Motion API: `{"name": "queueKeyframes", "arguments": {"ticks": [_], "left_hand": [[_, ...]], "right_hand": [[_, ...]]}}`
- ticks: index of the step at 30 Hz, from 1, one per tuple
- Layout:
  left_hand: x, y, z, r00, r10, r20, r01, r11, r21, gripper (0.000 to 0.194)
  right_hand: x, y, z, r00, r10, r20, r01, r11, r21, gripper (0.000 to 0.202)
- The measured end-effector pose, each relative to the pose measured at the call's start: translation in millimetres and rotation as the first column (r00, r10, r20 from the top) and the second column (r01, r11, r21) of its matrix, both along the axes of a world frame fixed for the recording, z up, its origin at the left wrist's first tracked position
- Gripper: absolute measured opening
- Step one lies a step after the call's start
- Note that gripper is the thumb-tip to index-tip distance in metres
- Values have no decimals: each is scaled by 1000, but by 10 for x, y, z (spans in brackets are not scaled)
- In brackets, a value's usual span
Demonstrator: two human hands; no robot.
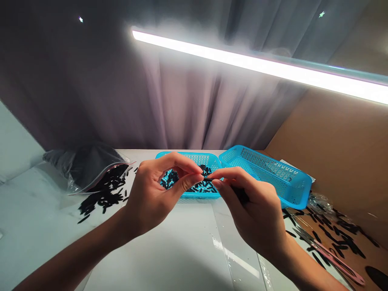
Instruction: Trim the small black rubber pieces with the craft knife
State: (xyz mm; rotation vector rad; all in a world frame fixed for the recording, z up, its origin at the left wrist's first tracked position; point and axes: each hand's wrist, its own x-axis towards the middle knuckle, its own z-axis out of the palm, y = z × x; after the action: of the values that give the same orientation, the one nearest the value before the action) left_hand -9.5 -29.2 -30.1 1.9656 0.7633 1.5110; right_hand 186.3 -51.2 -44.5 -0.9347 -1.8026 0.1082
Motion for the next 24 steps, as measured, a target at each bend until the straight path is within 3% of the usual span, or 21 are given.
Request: {"name": "queueKeyframes", "arguments": {"ticks": [12,15,17,19,21,23,24], "left_hand": [[11,25,-36,1000,12,-14,-11,1000,17,11],[-5,86,-70,997,62,-48,-61,998,32,8],[-25,179,-112,982,162,-96,-154,984,92,4],[-43,283,-158,939,307,-158,-271,938,215,3],[-49,350,-191,904,377,-201,-305,899,313,8],[-37,344,-200,923,289,-253,-203,926,318,7],[-25,316,-197,937,203,-283,-116,948,296,6]], "right_hand": [[-6,34,-10,998,57,-11,-57,998,29,13],[3,54,-28,996,64,-66,-66,997,-31,14],[9,82,-34,986,82,-145,-105,981,-165,16],[14,117,-33,952,129,-276,-231,896,-378,22],[14,149,-32,877,176,-446,-428,708,-563,33],[7,166,-44,781,181,-598,-595,508,-623,44],[2,167,-55,736,174,-654,-652,441,-617,48]]}}
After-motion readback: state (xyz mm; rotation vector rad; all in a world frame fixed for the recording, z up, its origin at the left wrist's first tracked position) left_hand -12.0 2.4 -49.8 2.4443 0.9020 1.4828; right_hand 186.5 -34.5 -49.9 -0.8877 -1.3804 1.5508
